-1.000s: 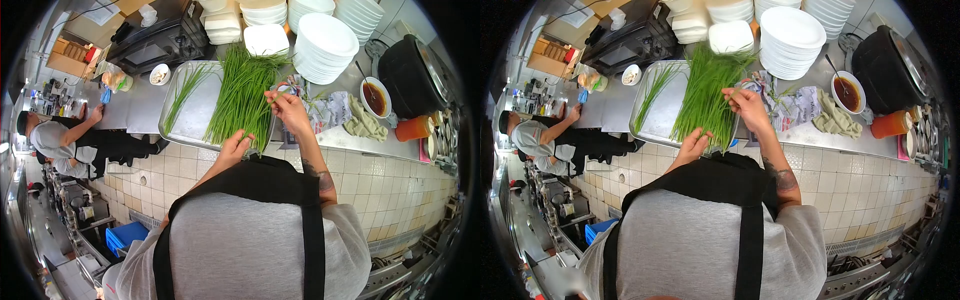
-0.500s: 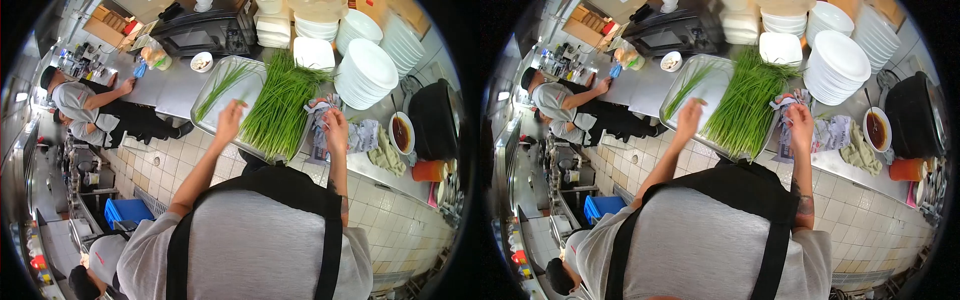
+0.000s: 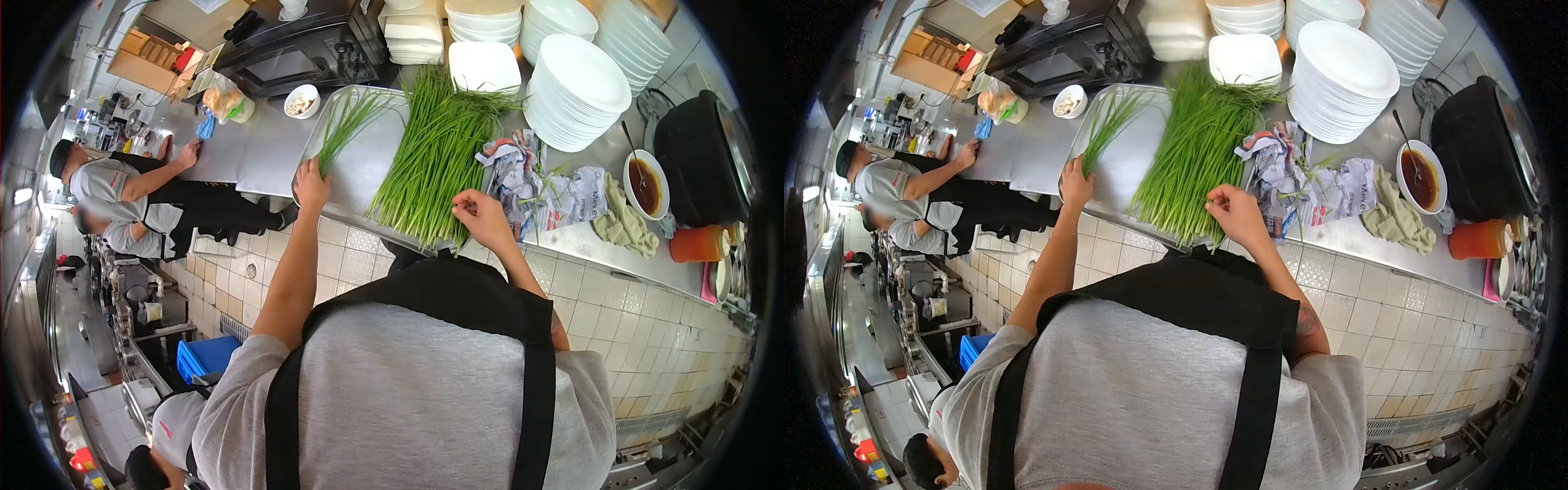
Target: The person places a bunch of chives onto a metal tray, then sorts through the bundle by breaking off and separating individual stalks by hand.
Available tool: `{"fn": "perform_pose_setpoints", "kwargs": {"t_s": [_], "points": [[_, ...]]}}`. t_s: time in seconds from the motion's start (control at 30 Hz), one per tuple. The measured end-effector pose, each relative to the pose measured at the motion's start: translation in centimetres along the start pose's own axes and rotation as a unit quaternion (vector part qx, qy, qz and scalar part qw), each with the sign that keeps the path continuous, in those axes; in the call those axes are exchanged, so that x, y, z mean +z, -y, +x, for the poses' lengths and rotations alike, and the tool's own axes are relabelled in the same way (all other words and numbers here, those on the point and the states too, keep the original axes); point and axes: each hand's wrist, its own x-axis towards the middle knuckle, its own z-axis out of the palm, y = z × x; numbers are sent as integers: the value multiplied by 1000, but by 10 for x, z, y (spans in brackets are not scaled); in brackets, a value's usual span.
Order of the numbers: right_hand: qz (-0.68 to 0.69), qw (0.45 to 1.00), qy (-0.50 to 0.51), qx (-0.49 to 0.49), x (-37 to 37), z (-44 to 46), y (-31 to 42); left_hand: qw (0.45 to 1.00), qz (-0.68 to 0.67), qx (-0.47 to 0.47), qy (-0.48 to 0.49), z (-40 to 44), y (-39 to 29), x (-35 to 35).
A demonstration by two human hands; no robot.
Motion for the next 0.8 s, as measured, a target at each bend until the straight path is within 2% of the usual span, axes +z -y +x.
{"fn": "perform_pose_setpoints", "kwargs": {"t_s": [0.13,0.23,0.33,0.4,0.5,0.6,0.63,0.7,0.8], "points": [[-21,1000,-1,-11,1,1,1,1000,0,11,27,2,1,-7],[-16,1000,-5,-12,2,0,0,991,50,47,-117,-4,-20,-12],[-8,1000,-6,-10,3,0,-4,991,-31,79,-105,-15,-56,-18],[-13,1000,-5,-9,1,-1,-1,982,-128,139,-33,-28,-73,-12],[4,1000,1,-13,3,0,1,950,-241,103,172,-46,-96,-4],[26,999,8,-19,4,-1,5,940,-278,42,194,-49,-101,-11],[32,999,10,-17,5,-1,4,889,-384,-32,247,-50,-104,-21],[46,999,15,-13,7,-2,4,730,-569,-178,336,-51,-108,-45],[58,997,47,-1,8,-1,13,580,-691,-205,380,-59,-122,-78]]}}
